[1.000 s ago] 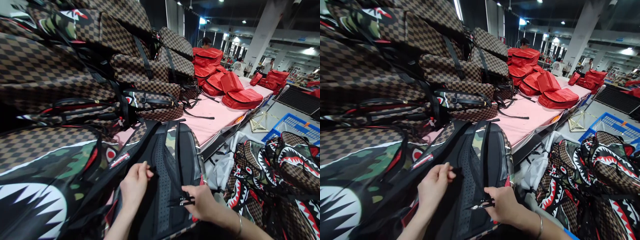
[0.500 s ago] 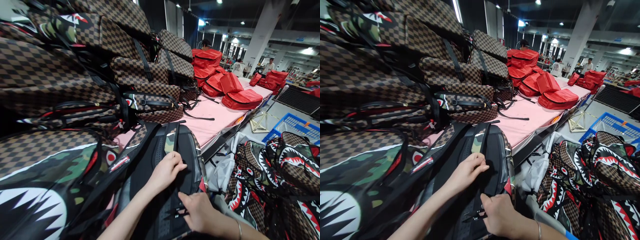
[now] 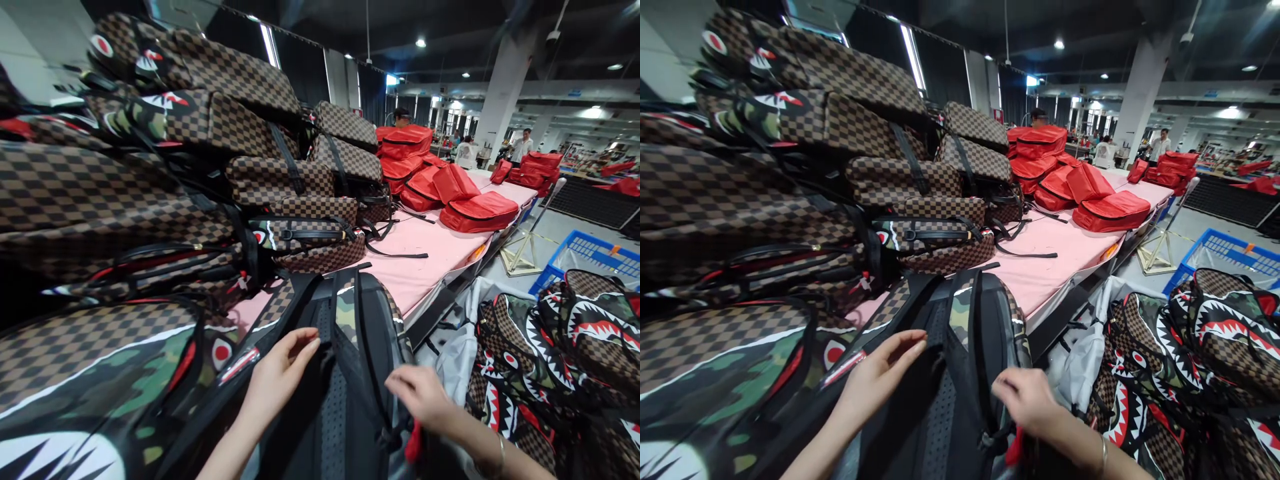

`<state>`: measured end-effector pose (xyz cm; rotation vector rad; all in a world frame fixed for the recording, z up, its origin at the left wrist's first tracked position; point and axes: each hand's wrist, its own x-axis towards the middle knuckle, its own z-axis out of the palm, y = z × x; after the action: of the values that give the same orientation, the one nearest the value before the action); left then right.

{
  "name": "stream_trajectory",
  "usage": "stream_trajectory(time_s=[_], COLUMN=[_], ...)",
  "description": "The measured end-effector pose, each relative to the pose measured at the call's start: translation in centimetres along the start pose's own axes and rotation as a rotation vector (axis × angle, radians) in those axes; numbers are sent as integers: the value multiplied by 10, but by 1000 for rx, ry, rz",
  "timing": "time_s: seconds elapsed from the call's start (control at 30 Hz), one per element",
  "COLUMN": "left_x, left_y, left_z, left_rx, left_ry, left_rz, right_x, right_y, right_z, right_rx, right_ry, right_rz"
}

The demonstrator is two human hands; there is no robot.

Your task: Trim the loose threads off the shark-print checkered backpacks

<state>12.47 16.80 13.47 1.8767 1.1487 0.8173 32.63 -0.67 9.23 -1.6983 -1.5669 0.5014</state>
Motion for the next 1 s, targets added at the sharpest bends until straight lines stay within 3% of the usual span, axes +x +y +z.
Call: stream_trajectory(time_s=[0.13,0.27,0.37,0.47,0.63,0.77,0.87,1.0], left_x=[3,16,39,72,123,140,147,160], left_y=[-3,7,20,31,36,35,31,20], left_z=[8,25,45,66,93,106,108,107], left_rx=[192,419,549,628,767,752,667,482], left_ry=[-8,-34,-103,-165,-256,-360,-349,-282], left_rz=[95,316,465,514,490,466,394,199], right_x=[52,100,118,122,119,123,131,147], right_y=[44,80,87,84,86,94,98,100], right_z=[-12,-1,20,39,43,30,21,12], right_rx=[118,126,128,125,117,87,61,37], right_ry=[255,348,398,426,417,390,387,359], right_rz=[179,248,291,299,299,320,340,299])
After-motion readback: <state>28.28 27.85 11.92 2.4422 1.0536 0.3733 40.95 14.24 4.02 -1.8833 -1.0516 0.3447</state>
